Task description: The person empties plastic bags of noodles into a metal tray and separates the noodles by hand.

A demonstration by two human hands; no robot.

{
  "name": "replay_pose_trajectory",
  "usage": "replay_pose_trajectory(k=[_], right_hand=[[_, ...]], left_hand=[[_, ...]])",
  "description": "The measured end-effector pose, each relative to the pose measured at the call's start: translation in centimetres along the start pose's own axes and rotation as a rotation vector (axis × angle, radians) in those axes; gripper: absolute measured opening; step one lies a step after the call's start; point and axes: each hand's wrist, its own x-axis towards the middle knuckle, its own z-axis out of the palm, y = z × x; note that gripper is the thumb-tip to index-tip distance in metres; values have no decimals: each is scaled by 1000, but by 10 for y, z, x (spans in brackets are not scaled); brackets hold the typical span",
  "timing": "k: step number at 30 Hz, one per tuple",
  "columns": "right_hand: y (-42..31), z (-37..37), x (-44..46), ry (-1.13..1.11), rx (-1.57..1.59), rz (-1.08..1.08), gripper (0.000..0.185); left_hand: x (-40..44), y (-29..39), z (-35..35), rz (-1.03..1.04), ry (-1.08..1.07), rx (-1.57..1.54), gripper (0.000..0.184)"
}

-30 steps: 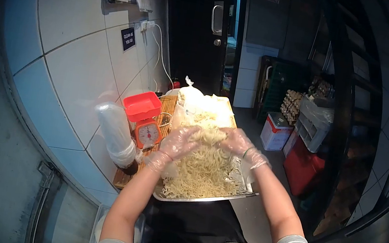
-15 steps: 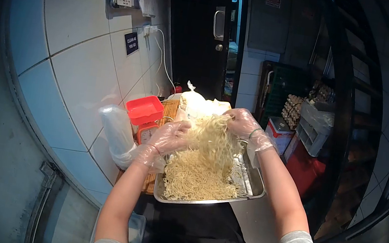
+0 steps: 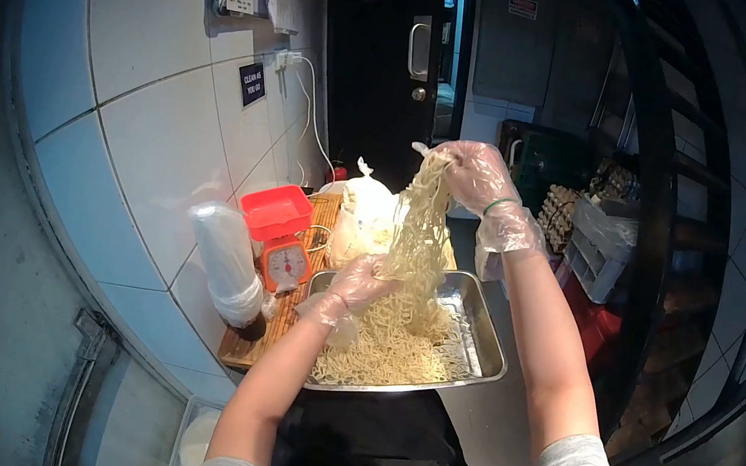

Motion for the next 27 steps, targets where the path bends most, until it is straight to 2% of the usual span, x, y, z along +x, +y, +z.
replay_pose_trajectory(k=[2, 4, 5, 6, 8, 10, 11, 12, 13, 14, 15, 16, 17, 18, 20, 22, 24, 27], right_hand=[[9, 7, -1, 8, -43, -13, 20], [15, 23, -7, -27, -77, -3, 21], [25, 27, -7, -57, -155, -85, 23], [28, 28, -8, -48, -56, -54, 24], [41, 27, -3, -52, 306, 151, 26], [25, 19, -12, -123, 120, 214, 28], [45, 31, -16, -189, -22, 21, 29], [46, 37, -23, -458, -278, -8, 29], [115, 77, -16, -607, -356, -133, 40], [81, 76, -45, -786, -451, -20, 65], [94, 98, -62, -955, -292, 41, 79], [72, 104, -81, -1052, -444, -52, 89], [88, 132, -96, -1120, -513, -46, 94], [90, 144, -111, -1097, -498, 46, 88], [103, 158, -125, -835, -494, 69, 62], [96, 146, -111, -845, -465, -33, 36], [100, 142, -102, -682, -423, -33, 26], [73, 117, -89, -566, -473, 5, 22]], left_hand=[[8, 3, -7, 110, 43, -33, 43], [23, 14, -5, 201, 83, -46, 32], [18, 42, -17, 164, 49, 47, 30], [17, 58, -27, 123, 19, 142, 29], [19, 46, -26, 195, 79, 369, 25], [15, 34, -20, 319, 161, 625, 26], [8, 32, -17, 214, 33, 700, 42], [0, 22, -13, 212, -28, 700, 48], [-10, 6, -5, 215, -95, 695, 54], [-18, -8, 6, 226, -166, 686, 60], [-28, -20, 13, 159, -265, 692, 65], [-35, -29, 18, 106, -372, 697, 70], [-37, -32, 20, 57, -349, 635, 67], [-36, -33, 20, 10, -333, 575, 64], [-33, -22, 8, -5, -276, 713, 52], [-30, -20, -7, 107, -203, 628, 38], [-29, 1, -23, 161, -18, 612, 32], [-21, 28, -45, 84, 64, 509, 35]])
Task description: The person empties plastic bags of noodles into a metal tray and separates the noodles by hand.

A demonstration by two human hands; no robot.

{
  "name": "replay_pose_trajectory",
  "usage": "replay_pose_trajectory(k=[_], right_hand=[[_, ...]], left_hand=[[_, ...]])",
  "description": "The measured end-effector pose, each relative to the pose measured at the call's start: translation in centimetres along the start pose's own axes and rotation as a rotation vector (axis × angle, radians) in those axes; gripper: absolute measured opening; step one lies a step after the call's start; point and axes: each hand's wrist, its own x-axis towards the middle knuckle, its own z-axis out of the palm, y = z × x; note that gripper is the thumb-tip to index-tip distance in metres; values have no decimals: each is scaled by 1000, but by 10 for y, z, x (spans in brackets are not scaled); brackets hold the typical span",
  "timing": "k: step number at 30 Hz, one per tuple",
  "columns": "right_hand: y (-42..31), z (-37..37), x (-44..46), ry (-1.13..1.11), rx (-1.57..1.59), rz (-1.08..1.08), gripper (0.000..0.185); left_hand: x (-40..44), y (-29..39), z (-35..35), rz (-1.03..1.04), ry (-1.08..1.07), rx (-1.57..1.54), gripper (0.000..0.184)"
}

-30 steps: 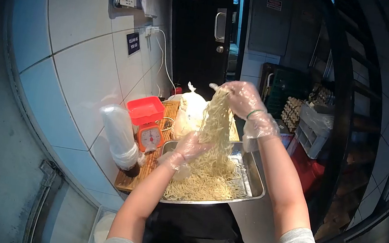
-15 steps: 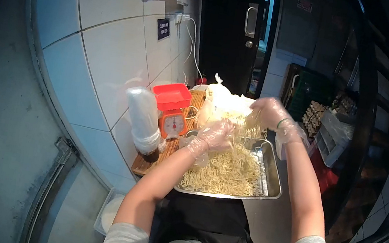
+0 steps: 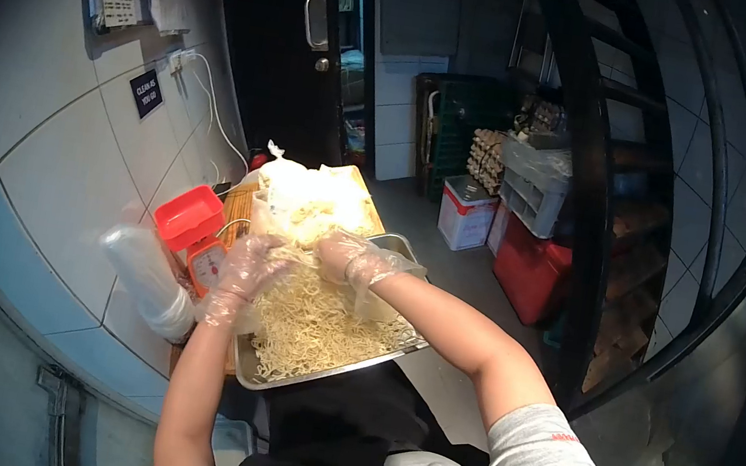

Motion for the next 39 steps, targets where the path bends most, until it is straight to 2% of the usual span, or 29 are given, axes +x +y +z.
replay_pose_trajectory(k=[2, 4, 7, 8, 9, 11, 13, 15, 18, 19, 20, 22, 23, 25, 26, 29, 30, 32, 33, 34, 35, 36, 37, 39], right_hand=[[-9, -14, 6, 55, -47, 53, 20], [-8, -22, 11, 2, -26, 54, 24], [-17, -44, 6, -97, 47, 0, 33], [-9, -38, 9, -52, 99, -87, 38], [-3, -31, 14, -8, 153, -173, 43], [-4, -21, 9, 297, 637, -294, 46], [6, -20, 14, 233, 688, -91, 39], [32, -3, 31, 151, 829, -89, 31], [29, -19, 21, 174, 568, 41, 25], [28, -24, 19, 189, 557, 10, 26], [28, -27, 17, 205, 545, -16, 28], [30, -30, 14, 261, 501, -134, 35], [31, -29, 11, 191, 663, -141, 38], [16, -38, 3, 54, 987, -156, 44], [15, -41, 4, 107, 765, -197, 39], [22, -44, 16, 189, 451, -137, 23], [13, -55, 11, 204, 236, -110, 20], [2, -57, 13, 212, 126, -104, 21], [0, -58, 11, 216, 66, -77, 21], [-5, -56, 11, 193, 147, -42, 28], [-2, -46, 12, 305, 240, -205, 39], [-2, -42, 15, 333, 230, -320, 44], [4, -25, 33, 374, 259, -399, 42], [-13, -38, 16, 254, 344, -283, 35]], left_hand=[[8, 5, -4, 60, 32, 122, 35], [16, 9, -8, 40, 21, 288, 36], [24, 28, -16, 79, -19, 384, 28], [23, 38, -21, 107, 32, 273, 27], [32, 43, -22, -43, -76, 253, 22], [34, 60, -32, 249, -76, 245, 28], [38, 66, -31, 315, -111, 178, 29], [51, 60, -20, 315, -135, 268, 28], [53, 59, -23, 230, -168, 322, 26], [53, 61, -25, 189, -179, 324, 26], [56, 56, -21, 289, -149, 497, 24], [53, 59, -25, 278, -145, 546, 24], [52, 61, -25, 278, -145, 568, 24], [49, 57, -19, 362, -11, 467, 24], [48, 53, -17, 399, 57, 417, 25], [45, 41, -15, 370, 125, 436, 28], [43, 43, -19, 311, 74, 485, 30], [37, 41, -21, 259, 53, 385, 36], [34, 35, -18, 196, 38, 236, 42], [32, 29, -13, 139, 10, 83, 49], [33, 28, -8, 208, -19, 98, 61], [28, 8, 8, 313, 95, 234, 67], [24, 39, -5, 171, 20, 15, 62], [30, 28, -2, 194, -8, -40, 54]])
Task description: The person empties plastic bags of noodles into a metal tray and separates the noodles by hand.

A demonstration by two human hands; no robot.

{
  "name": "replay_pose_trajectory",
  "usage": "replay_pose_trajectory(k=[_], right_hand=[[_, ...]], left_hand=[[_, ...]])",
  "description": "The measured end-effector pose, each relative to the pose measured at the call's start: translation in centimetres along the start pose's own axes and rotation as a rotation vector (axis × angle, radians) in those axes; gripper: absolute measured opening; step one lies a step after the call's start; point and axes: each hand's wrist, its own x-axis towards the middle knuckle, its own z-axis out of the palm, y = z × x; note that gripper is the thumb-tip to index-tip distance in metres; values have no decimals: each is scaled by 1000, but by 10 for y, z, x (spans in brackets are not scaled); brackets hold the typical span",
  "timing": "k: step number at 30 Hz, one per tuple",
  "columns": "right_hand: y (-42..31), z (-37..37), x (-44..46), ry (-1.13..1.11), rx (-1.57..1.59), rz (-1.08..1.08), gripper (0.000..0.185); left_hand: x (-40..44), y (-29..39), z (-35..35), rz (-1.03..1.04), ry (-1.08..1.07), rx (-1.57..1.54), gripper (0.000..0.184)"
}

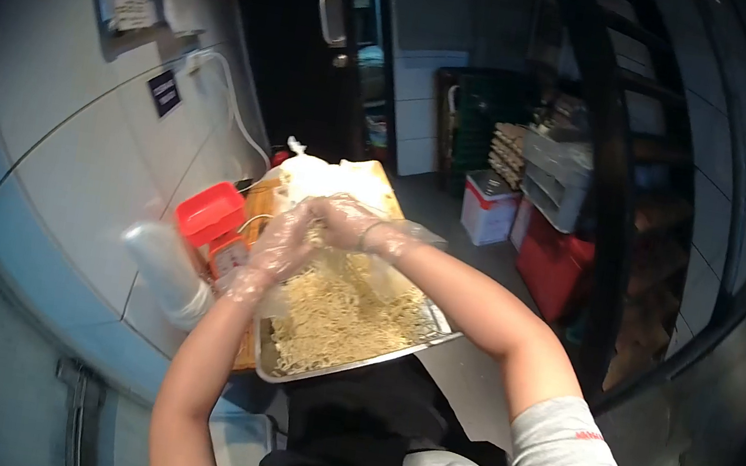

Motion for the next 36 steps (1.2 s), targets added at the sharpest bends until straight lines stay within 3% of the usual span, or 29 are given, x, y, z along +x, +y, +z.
replay_pose_trajectory(k=[3, 6, 10, 13, 15, 16, 17, 18, 20, 22, 24, 27, 30, 31, 34, 36], right_hand=[[-7, -3, 0, -83, -169, 89, 21], [11, 14, 8, 35, -307, -21, 10], [7, 15, 3, 249, -336, -196, 14], [-4, 8, 5, 54, -295, -35, 9], [24, 26, 13, 115, -193, -4, 9], [25, 20, 5, 174, -254, -110, 11], [42, 25, 7, 158, -250, -95, 9], [25, 3, -3, -22, -304, -18, 15], [29, -2, -15, -198, -172, 65, 56], [28, -2, -24, -231, 163, 94, 70], [14, -8, -26, -205, 293, 93, 58], [26, -4, -21, -214, 394, 282, 46], [27, -11, -23, -127, 235, 217, 36], [37, -7, -22, -91, 191, 140, 37], [38, 3, -21, -39, 529, 216, 38], [35, 0, -28, -43, 678, 260, 33]], left_hand=[[-9, -13, -4, -50, -15, 144, 44], [-21, -14, -4, -104, -21, 315, 39], [-21, -23, 1, -154, -105, 366, 43], [-16, -8, 7, -130, -9, -501, 36], [-9, 0, -5, -257, -132, -207, 33], [-7, 3, -15, -339, -185, -52, 33], [-6, 10, -21, -310, -172, 36, 34], [-2, 17, -23, -290, -160, 131, 36], [6, 28, -31, -222, -264, 401, 30], [12, 5, -20, 53, -164, 557, 20], [25, 13, -21, 135, -214, 562, 18], [31, 48, -38, 240, -226, 631, 17], [35, 46, -38, 365, -126, 606, 14], [37, 44, -38, 362, -161, 595, 15], [36, 44, -40, 383, -147, 498, 19], [35, 50, -43, 227, -227, 458, 20]])
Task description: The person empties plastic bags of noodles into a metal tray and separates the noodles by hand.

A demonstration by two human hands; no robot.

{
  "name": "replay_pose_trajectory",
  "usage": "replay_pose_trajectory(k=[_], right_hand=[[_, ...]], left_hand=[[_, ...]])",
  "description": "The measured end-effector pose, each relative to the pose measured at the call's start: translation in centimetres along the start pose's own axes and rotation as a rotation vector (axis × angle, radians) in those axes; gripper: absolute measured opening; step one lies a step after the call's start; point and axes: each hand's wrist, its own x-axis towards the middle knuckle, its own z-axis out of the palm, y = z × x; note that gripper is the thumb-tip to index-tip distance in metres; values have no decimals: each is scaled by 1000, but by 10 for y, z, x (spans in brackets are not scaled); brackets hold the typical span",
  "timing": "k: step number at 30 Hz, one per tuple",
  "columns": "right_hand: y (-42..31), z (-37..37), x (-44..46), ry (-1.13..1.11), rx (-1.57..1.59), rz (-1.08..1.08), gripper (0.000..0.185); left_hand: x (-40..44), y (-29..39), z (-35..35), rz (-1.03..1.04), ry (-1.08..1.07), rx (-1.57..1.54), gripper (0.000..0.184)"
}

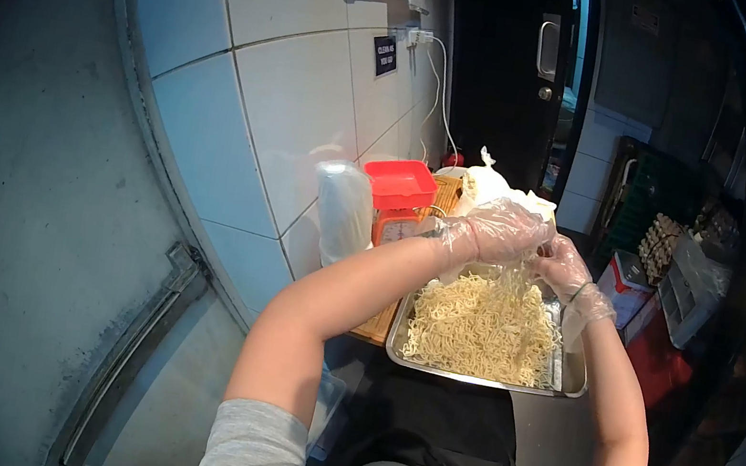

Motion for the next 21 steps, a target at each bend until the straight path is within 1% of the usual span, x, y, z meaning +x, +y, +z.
replay_pose_trajectory(k=[2, 3, 6, 7, 10, 13, 16, 17, 18, 20, 21], right_hand=[[1, -2, -2, -9, 15, -38, 27], [-8, -1, -7, -4, -2, 24, 22], [3, -6, 2, -1, -252, 69, 19], [7, -4, 5, 14, -315, -33, 19], [16, -7, 5, -3, -150, 58, 15], [19, -9, 4, 52, -338, -8, 19], [6, 1, -5, 132, -753, -203, 21], [-2, 6, -6, 85, -775, -185, 22], [15, 6, -1, 65, -855, -325, 23], [2, 27, -5, 3, -957, -226, 27], [12, 33, -2, -62, -1016, -206, 28]], left_hand=[[-2, 3, -5, -97, -43, -57, 21], [-4, 0, -1, -73, 15, -17, 19], [-8, -9, 8, 0, -23, 124, 14], [-9, -11, 11, 7, -4, 144, 12], [-13, -19, 24, 3, 56, 184, 14], [-23, -26, 34, -34, -3, 182, 16], [-33, -28, 46, -62, -26, 164, 16], [-34, -28, 51, -79, -47, 157, 15], [-36, -28, 60, -102, -53, 135, 14], [-42, -24, 82, -147, -68, 85, 13], [-47, -19, 89, -197, -111, 62, 14]])
